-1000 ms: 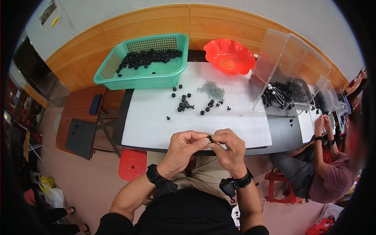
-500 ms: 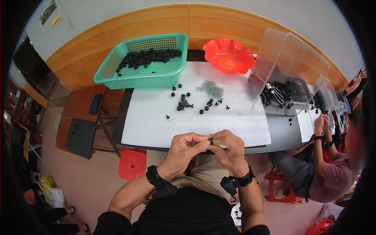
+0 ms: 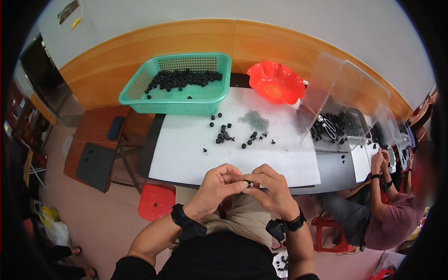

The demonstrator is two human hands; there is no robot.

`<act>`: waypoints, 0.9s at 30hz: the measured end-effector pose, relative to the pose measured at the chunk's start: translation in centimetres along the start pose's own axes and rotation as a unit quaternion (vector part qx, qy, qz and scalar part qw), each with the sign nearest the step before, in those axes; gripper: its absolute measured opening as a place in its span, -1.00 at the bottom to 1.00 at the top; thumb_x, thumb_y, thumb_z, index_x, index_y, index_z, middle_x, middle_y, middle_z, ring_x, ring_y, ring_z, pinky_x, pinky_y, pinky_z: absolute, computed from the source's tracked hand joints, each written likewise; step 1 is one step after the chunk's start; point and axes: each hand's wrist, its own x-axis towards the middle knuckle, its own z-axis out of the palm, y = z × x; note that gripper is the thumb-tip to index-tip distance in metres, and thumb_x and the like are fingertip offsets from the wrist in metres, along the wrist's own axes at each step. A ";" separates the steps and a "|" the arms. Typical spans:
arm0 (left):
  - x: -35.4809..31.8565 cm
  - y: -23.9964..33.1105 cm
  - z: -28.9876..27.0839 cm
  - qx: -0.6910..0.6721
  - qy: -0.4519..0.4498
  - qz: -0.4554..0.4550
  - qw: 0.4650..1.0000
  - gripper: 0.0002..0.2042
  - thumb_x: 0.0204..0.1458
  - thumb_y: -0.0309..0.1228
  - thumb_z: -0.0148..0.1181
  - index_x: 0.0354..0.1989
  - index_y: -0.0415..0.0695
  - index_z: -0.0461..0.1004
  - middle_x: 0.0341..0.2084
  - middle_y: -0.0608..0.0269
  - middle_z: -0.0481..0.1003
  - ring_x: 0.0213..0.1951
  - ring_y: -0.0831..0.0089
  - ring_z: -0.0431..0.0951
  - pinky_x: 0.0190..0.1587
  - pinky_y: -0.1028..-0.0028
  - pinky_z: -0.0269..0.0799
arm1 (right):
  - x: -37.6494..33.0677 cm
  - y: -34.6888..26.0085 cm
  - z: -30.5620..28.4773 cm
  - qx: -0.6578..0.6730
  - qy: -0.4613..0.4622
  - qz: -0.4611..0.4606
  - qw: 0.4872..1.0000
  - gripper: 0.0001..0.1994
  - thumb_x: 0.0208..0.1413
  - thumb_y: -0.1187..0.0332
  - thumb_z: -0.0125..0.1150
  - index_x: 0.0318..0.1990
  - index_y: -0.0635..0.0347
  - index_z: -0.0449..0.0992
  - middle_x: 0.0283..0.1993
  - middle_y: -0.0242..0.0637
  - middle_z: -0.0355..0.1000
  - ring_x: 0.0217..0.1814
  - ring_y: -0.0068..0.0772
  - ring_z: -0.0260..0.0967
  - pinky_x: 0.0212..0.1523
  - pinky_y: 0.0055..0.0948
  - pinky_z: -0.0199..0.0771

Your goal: Assembling small black rubber or plastic components by hand at a manufacturing workstation.

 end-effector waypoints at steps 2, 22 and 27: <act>-0.1 -0.2 -0.3 0.020 -0.002 -0.004 1.000 -0.80 0.12 -0.59 0.28 -0.14 -0.20 0.42 -0.29 0.27 0.53 -0.25 0.59 0.55 -0.17 0.59 0.49 | 0.2 -0.2 0.2 -0.012 -0.010 -0.003 1.000 -0.70 -0.01 0.45 0.44 -0.07 0.15 0.62 -0.26 -0.27 0.44 -0.41 -0.34 0.43 -0.37 -0.43 0.48; -2.3 0.5 -3.3 0.033 0.082 0.067 0.994 -0.87 0.19 -0.51 0.25 -0.14 -0.23 0.47 -0.24 0.23 0.57 -0.31 0.60 0.50 -0.23 0.59 0.46 | 10.7 -1.2 0.5 -0.071 0.062 0.002 0.996 -0.74 -0.05 0.38 0.45 -0.25 0.33 0.55 -0.44 -0.19 0.50 -0.44 -0.37 0.50 -0.38 -0.43 0.46; -2.1 0.4 -3.4 0.076 0.099 0.103 0.987 -0.89 0.17 -0.52 0.25 -0.17 -0.24 0.49 -0.23 0.22 0.59 -0.31 0.63 0.50 -0.23 0.59 0.47 | 19.7 -0.8 1.5 -0.070 0.173 -0.014 0.982 -0.72 0.02 0.36 0.38 -0.18 0.39 0.59 -0.43 -0.20 0.54 -0.41 -0.30 0.53 -0.36 -0.39 0.48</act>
